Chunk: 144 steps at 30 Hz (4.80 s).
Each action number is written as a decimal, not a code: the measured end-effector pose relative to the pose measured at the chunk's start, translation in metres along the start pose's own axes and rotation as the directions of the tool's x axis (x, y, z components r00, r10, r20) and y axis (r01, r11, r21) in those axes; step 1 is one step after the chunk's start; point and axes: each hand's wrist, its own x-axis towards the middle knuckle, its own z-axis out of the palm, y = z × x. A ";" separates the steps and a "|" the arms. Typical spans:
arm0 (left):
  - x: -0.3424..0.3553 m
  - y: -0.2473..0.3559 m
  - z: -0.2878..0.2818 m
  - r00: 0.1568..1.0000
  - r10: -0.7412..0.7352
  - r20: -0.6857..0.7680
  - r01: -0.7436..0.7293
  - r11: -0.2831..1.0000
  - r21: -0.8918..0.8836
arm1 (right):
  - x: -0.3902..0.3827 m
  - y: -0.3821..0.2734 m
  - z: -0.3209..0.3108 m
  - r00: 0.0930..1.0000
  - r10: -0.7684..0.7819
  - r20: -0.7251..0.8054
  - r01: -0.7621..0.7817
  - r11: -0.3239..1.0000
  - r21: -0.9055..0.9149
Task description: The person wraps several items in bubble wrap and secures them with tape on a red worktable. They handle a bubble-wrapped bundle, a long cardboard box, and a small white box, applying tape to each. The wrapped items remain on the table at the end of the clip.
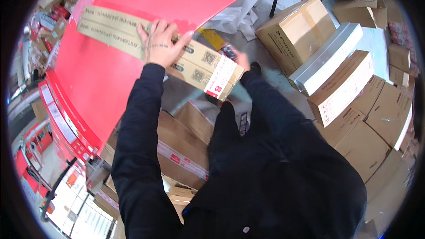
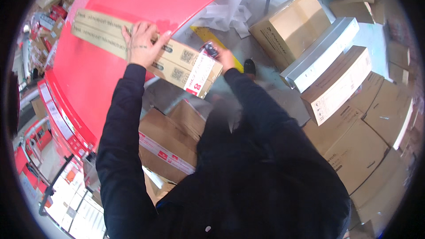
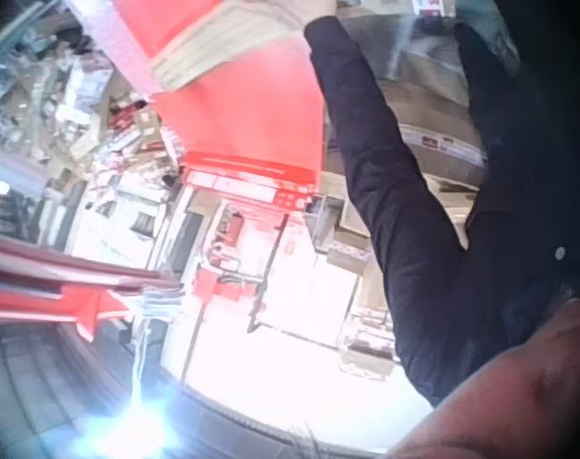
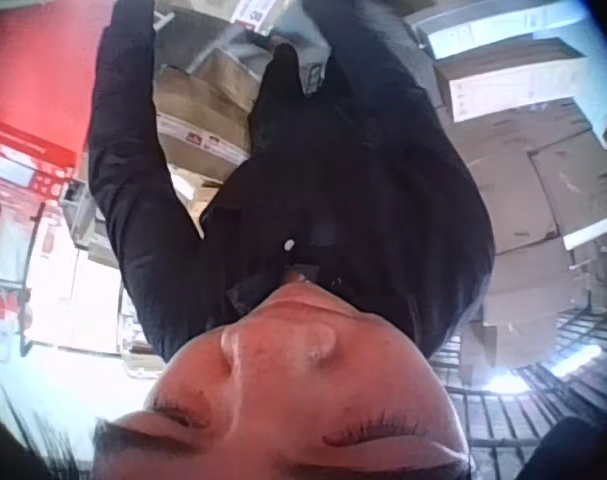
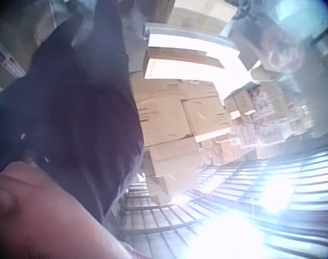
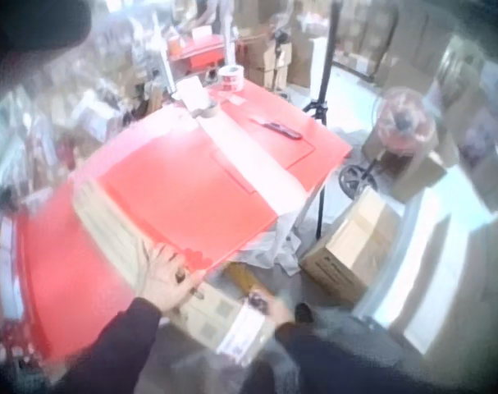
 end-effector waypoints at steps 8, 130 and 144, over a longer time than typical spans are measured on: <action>-0.007 -0.004 -0.001 0.999 -0.030 0.029 0.031 0.999 -0.035 | -0.100 -0.260 -0.007 0.860 -0.285 0.423 -0.506 -0.373 0.777; 0.019 0.025 0.009 0.998 0.045 0.041 -0.043 0.999 -0.028 | -0.036 -0.184 -0.091 0.979 0.028 0.201 -0.178 -0.360 0.916; 0.024 0.024 0.004 0.984 0.127 0.124 -0.118 0.990 -0.077 | 0.066 -0.014 -0.087 0.762 -0.062 0.645 0.468 0.742 -0.481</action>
